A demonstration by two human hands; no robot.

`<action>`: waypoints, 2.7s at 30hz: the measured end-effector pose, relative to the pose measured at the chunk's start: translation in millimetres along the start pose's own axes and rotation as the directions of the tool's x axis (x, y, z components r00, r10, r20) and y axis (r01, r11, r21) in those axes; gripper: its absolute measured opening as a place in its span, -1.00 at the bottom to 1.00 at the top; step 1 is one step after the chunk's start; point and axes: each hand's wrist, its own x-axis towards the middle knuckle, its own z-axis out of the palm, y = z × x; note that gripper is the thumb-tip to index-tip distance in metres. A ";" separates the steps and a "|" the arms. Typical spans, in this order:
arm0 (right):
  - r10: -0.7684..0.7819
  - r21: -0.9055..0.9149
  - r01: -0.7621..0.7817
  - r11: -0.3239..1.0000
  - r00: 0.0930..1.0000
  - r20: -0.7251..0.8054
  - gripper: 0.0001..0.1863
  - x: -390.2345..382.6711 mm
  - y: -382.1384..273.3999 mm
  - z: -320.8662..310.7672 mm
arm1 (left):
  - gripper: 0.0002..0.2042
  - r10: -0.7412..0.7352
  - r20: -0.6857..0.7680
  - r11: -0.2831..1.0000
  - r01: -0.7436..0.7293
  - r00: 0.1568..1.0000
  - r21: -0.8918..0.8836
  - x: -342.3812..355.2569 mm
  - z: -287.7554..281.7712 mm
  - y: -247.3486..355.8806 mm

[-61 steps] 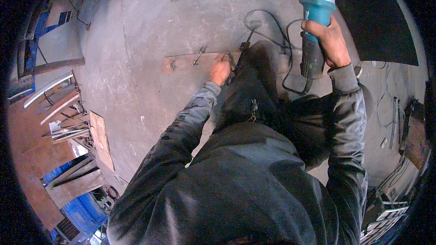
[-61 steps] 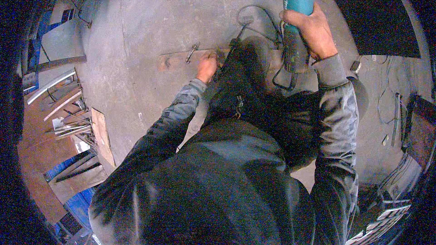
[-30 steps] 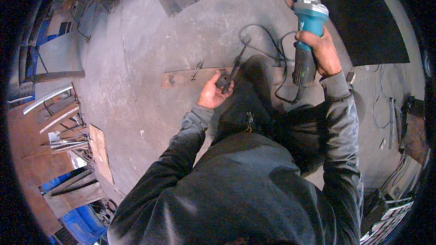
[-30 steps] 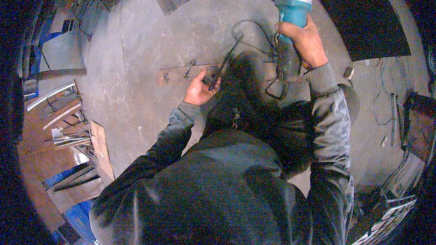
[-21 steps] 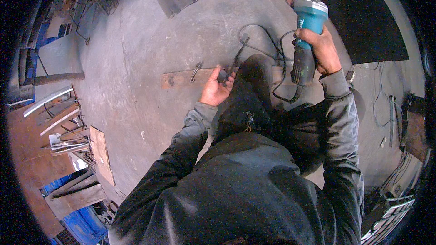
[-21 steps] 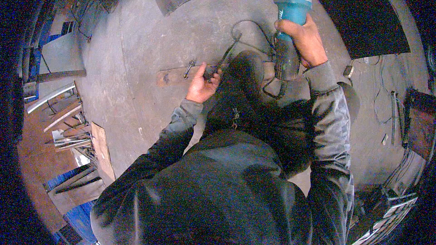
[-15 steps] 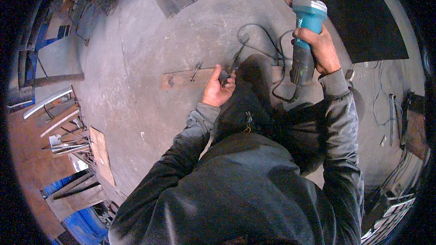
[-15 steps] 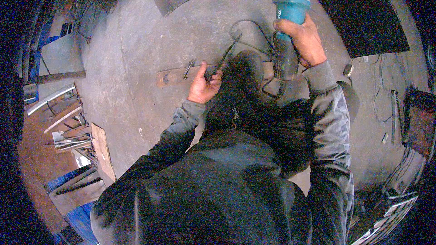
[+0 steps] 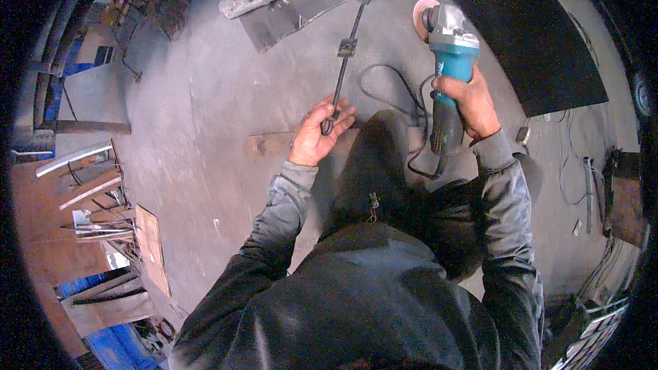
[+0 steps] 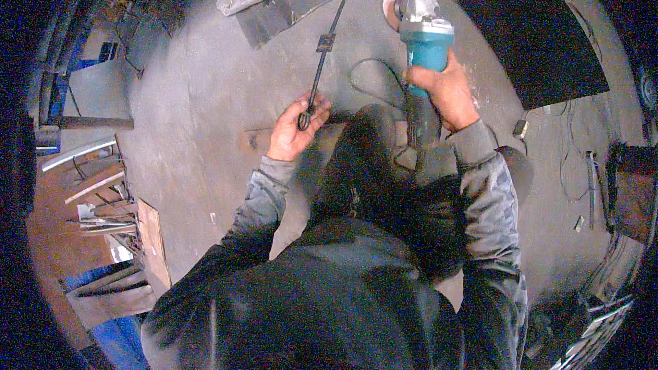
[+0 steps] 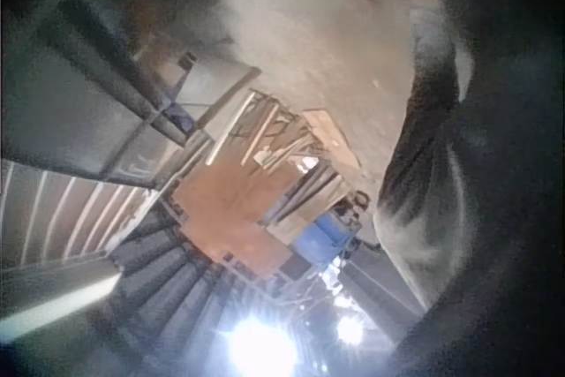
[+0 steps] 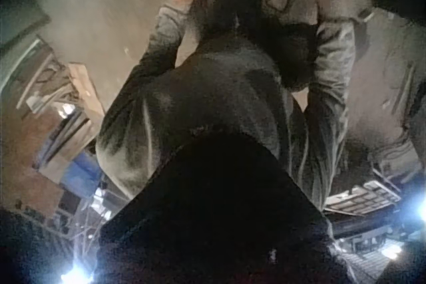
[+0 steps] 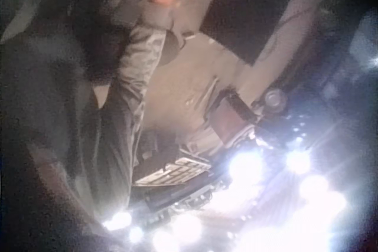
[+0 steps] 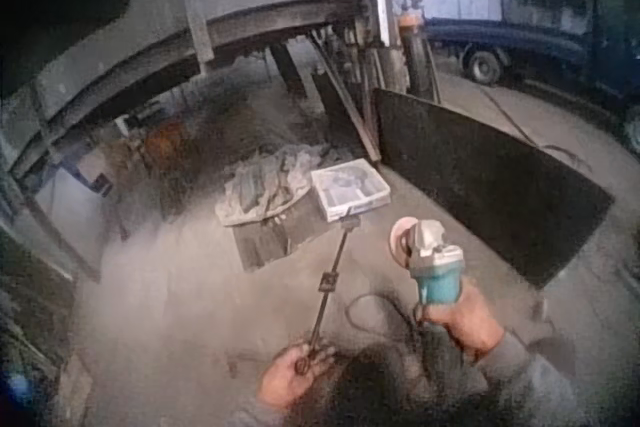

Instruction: The person works on the underside of a vehicle, using a wrench to tighten bolts and an angle grinder to smooth a metal surface. The person moves around the workshop to retrieve tools and continues working on the vehicle's undercarriage.

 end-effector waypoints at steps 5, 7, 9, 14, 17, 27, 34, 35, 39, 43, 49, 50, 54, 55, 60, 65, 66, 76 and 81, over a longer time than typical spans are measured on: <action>0.009 -0.040 -0.010 0.999 1.000 -0.020 -0.40 -1.2 4.2 1.3 | -0.54 0.159 -0.021 0.838 -0.124 0.987 0.532 6.2 3.6 17.9; -0.011 -0.051 0.010 0.999 1.000 -0.026 -0.38 1.3 16.7 -1.0 | -0.54 0.165 -0.009 0.814 -0.131 0.986 0.567 -4.1 19.5 21.3; 0.012 -0.055 -0.012 0.998 1.000 -0.007 -0.36 1.1 17.8 2.8 | -0.54 0.179 0.007 0.781 -0.147 0.984 0.607 -14.4 35.5 26.9; 0.000 -0.234 -0.003 0.972 1.000 -0.010 -0.33 0.8 15.9 11.8 | -0.59 0.207 0.056 0.656 -0.181 0.977 0.733 -27.4 63.7 31.3; 0.006 -0.230 -0.004 0.973 1.000 0.008 -0.34 -5.5 1.7 17.1 | -0.57 0.211 0.116 0.583 -0.221 0.970 0.782 -32.2 72.1 32.9; -0.056 -0.323 0.055 0.945 0.998 0.004 -0.32 -7.4 1.3 17.1 | -0.57 0.194 0.193 0.507 -0.266 0.962 0.820 -33.9 86.1 34.4; 0.006 -0.367 -0.011 0.930 1.000 -0.015 -0.28 -10.5 -6.1 19.3 | -0.57 0.192 0.182 0.477 -0.254 0.964 0.841 -37.1 85.7 41.7; -0.011 -0.390 0.005 0.921 1.000 -0.013 -0.28 -11.6 -2.5 21.0 | -0.56 0.192 0.179 0.493 -0.253 0.965 0.832 -35.6 85.1 40.0; -0.021 -0.358 0.023 0.933 1.000 0.011 -0.20 -11.1 -3.7 21.3 | -0.54 0.187 0.169 0.533 -0.245 0.968 0.810 -34.1 81.8 36.8; -0.023 -0.402 0.015 0.916 1.000 -0.015 -0.18 -6.1 1.7 17.5 | -0.54 0.173 0.171 0.555 -0.240 0.970 0.796 -34.8 77.2 40.7; -0.003 -0.492 0.006 0.871 1.000 0.006 -0.19 -14.1 -13.0 21.1 | -0.55 0.171 0.150 0.536 -0.219 0.974 0.815 -34.0 82.4 32.1; -0.018 -0.483 0.010 0.875 1.000 -0.012 -0.19 -9.7 -9.0 20.0 | -0.55 0.165 0.152 0.534 -0.218 0.975 0.817 -35.1 82.3 33.1; -0.053 -0.465 0.031 0.885 0.998 -0.033 -0.18 -10.4 -3.5 16.7 | -0.55 0.144 0.150 0.572 -0.205 0.978 0.794 -38.4 81.1 38.5; -0.045 -0.477 0.028 0.878 0.999 -0.025 -0.18 -10.5 -6.1 17.5 | -0.55 0.139 0.146 0.591 -0.201 0.979 0.781 -38.1 81.2 39.3; -0.033 -0.483 0.010 0.876 0.999 -0.040 -0.18 -6.5 -0.8 17.2 | -0.55 0.156 0.105 0.575 -0.176 0.982 0.799 -39.1 84.9 36.9; 0.002 -0.475 -0.019 0.880 0.999 -0.036 -0.19 -9.3 -9.4 16.6 | -0.55 0.155 0.128 0.555 -0.193 0.980 0.809 -43.9 82.7 39.1; 0.007 -0.491 -0.021 0.871 0.999 -0.031 -0.19 -10.5 -11.4 16.3 | -0.56 0.154 0.123 0.560 -0.189 0.980 0.807 -44.3 87.0 38.0; -0.009 -0.511 -0.003 0.860 1.000 -0.021 -0.18 -7.7 -2.2 15.3 | -0.56 0.171 0.123 0.518 -0.196 0.978 0.833 -40.0 85.9 37.9; 0.001 -0.512 -0.026 0.858 0.999 -0.048 -0.17 -6.0 -2.2 15.8 | -0.56 0.168 0.140 0.502 -0.207 0.976 0.840 -41.8 83.5 39.8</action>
